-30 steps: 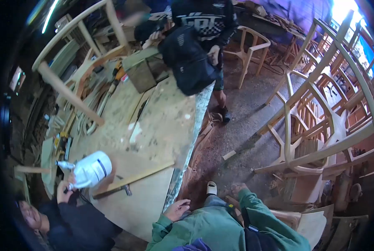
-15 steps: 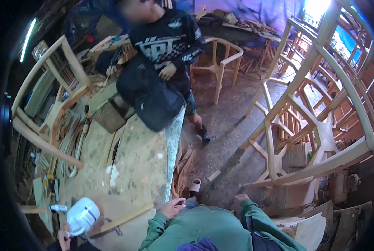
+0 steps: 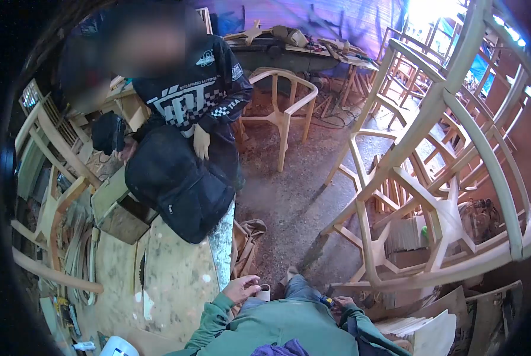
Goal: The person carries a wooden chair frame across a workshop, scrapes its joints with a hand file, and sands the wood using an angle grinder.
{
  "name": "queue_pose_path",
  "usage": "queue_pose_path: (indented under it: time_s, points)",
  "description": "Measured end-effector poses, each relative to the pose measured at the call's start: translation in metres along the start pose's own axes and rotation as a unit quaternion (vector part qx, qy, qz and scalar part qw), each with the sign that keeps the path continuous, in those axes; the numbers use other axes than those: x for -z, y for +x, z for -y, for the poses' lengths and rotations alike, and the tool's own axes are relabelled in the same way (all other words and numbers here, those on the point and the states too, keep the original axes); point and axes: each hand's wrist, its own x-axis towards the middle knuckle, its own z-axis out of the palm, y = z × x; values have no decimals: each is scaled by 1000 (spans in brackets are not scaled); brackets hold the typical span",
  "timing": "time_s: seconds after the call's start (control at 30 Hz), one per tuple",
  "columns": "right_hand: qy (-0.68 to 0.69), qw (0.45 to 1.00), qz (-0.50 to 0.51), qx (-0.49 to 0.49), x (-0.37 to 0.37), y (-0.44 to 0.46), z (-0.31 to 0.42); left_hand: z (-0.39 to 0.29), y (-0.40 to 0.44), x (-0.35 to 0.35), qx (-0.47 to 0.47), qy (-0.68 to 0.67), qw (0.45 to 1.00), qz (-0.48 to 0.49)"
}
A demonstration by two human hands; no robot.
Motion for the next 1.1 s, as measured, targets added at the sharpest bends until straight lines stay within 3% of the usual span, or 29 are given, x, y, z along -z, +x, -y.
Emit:
queue_pose_path:
  time_s: [0.07, 0.1, 0.17, 0.27, 0.33, 0.4, 0.5, 0.57, 0.77, 0.9, 1.0, 1.07, 1.1]
  points:
    - [-311, 934, -30, 171, 16, 30, 12, -3, 21, 0, 5, 5, 1000, -4]
    - [-296, 942, -59, 147, -10, 12, 38, -9, 32, 1, 14, 7, 1000, -2]
    - [-79, 990, -116, -6, -64, -21, 99, -25, 55, 3, 32, 15, 999, 1]
    - [-205, 971, -101, 75, -65, 21, 157, -30, 104, 1, 54, 16, 998, -8]
    - [-357, 913, -88, 174, -66, 46, 204, -23, 147, -5, 23, 47, 997, -52]
    - [-416, 873, -89, 236, -77, 56, 256, -25, 173, -12, 13, 50, 997, -53]
    - [-354, 890, -58, 282, -89, 69, 326, -57, 225, -19, 3, 30, 999, -25]
    - [-167, 941, 73, 284, -66, 132, 346, -62, 257, -26, 1, 42, 999, -12]
    - [-172, 949, 58, 259, -80, 119, 417, -115, 330, -8, -2, 74, 997, 29]
    - [-241, 958, -2, 154, -74, 132, 423, -110, 382, 11, -9, 101, 995, 12]
    - [-142, 983, -25, 114, -63, 166, 418, -102, 427, 26, -10, 115, 993, 25]
    - [-123, 986, 22, 112, -33, 218, 415, -98, 466, 38, -33, 148, 987, 61]
    - [-268, 950, -4, 160, -46, 203, 428, -94, 484, 43, -21, 141, 988, 58]
